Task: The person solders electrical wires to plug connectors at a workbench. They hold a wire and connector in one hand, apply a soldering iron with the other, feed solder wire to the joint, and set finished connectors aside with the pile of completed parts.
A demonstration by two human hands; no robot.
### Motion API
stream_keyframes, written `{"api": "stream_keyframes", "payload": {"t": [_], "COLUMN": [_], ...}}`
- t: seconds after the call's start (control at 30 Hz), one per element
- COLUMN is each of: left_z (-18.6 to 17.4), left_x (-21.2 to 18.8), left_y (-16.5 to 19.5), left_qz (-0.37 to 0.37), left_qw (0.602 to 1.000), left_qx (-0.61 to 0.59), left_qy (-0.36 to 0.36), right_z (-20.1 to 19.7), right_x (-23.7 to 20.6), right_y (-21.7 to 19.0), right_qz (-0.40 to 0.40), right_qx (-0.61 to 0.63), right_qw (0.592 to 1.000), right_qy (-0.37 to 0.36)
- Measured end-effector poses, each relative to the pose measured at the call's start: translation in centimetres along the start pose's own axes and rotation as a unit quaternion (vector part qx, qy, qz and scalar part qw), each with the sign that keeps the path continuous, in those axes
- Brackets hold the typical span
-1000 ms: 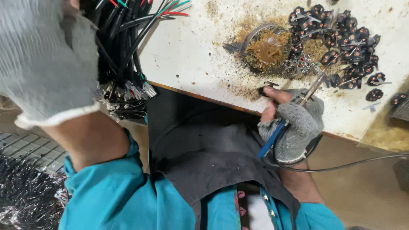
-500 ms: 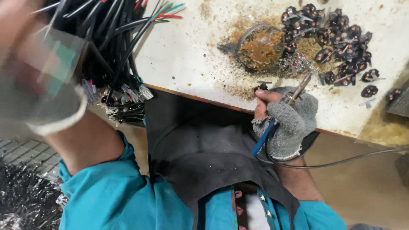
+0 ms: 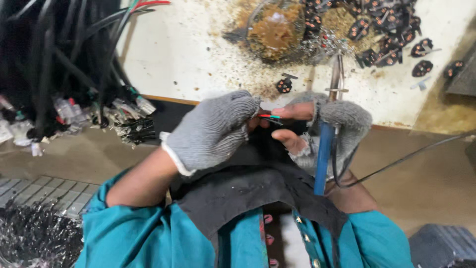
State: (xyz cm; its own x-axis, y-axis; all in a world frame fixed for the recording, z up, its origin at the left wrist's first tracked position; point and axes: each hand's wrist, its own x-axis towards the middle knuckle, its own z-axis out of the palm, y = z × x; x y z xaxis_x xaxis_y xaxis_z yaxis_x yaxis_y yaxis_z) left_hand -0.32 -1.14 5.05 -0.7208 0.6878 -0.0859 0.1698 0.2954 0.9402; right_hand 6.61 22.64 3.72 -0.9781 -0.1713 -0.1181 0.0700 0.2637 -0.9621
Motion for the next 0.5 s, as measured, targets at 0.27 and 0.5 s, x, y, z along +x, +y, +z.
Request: {"api": "stream_keyframes", "payload": {"t": [0.27,0.5], "left_z": [3.1,3.1], "left_x": [-1.7,-1.0], "left_y": [-2.5,-1.9], "left_qz": [-0.007,-0.013], "left_qw": [0.999,0.999], "left_qx": [-0.047,0.035], "left_qy": [0.023,0.03], "right_z": [0.0,0.1], "right_x": [-1.5,-0.3], "right_y": [1.9,-0.2], "right_qz": [0.151,0.063], "right_qx": [0.086,0.066], "right_qw": [0.985,0.994], "right_qy": [0.003,0.052]}}
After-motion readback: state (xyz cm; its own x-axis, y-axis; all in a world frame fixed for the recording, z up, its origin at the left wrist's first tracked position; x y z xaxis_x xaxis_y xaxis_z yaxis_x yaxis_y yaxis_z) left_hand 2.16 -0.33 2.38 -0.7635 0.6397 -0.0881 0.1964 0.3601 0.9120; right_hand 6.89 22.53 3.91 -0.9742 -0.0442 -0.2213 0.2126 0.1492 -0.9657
